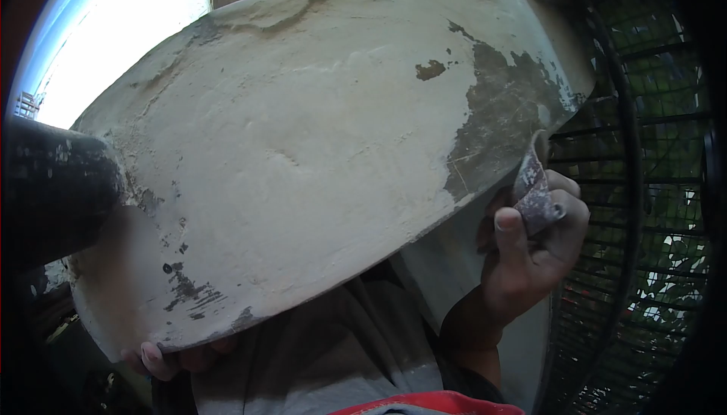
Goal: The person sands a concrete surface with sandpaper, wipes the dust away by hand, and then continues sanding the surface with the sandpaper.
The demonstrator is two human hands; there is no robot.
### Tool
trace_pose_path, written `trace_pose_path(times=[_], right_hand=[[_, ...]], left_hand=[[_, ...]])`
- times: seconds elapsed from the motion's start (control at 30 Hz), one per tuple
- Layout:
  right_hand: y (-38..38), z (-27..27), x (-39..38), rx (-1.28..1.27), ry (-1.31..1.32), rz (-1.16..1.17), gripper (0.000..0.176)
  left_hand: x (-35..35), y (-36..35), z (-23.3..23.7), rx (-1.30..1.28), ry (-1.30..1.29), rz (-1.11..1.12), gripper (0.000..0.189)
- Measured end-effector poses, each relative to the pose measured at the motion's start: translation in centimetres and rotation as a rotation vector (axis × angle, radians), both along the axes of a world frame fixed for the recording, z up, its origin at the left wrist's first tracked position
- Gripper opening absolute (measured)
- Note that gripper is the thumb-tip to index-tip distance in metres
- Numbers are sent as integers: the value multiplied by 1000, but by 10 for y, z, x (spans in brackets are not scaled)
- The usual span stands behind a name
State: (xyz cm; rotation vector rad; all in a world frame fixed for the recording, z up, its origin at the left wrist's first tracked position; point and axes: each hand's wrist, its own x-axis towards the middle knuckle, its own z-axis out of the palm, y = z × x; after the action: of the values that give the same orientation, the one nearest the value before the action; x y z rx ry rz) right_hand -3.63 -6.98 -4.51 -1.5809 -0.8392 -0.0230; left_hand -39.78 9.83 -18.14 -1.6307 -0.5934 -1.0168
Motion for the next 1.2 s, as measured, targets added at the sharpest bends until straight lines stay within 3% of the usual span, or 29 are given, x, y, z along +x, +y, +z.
trace_pose_path(times=[0.03, 0.1, 0.13, 0.2, 0.23, 0.33, 0.43, 0.67, 0.73, 0.77, 0.83, 0.93, 1.03, 1.2], right_hand=[[1, 0, 3, -36, -120, -15, 38], [3, 1, 8, -205, -744, -166, 29], [5, 5, 7, -204, -745, -164, 29], [10, 16, 2, -391, -968, -58, 26], [10, 17, -2, -392, -968, -57, 26], [10, 20, -14, -458, -827, -57, 28], [11, 17, -14, -436, -867, -47, 26], [15, 13, -12, -354, -862, 15, 19], [18, 11, -12, -344, -879, -59, 17], [19, 11, -11, -342, -885, -84, 17], [17, 14, -6, -525, -905, -249, 24], [20, 12, -9, -485, -818, -201, 17], [20, 23, -15, -543, -890, -204, 19], [10, 13, -27, -678, -1049, -410, 16]], left_hand=[[6, 2, 4, -3, -20, -14, 63], [19, 5, 20, 100, -4, -22, 55], [23, 4, 29, 134, 1, -24, 52], [19, -3, 37, -73, 63, -42, 53], [19, -5, 38, -143, 82, -48, 54], [33, 3, 39, -13, 139, 15, 57], [32, 4, 34, 72, 178, 55, 62], [20, -3, 11, 73, 63, 22, 59], [-12, -1, 2, 15, 4, 55, 63], [-65, 16, -3, 109, 129, -24, 62], [-83, 22, -5, 202, 253, -106, 61], [-43, 1, -4, -2, -29, -17, 62], [3, 6, 27, 147, 217, 120, 65], [6, 7, 23, 164, 207, 106, 65]])
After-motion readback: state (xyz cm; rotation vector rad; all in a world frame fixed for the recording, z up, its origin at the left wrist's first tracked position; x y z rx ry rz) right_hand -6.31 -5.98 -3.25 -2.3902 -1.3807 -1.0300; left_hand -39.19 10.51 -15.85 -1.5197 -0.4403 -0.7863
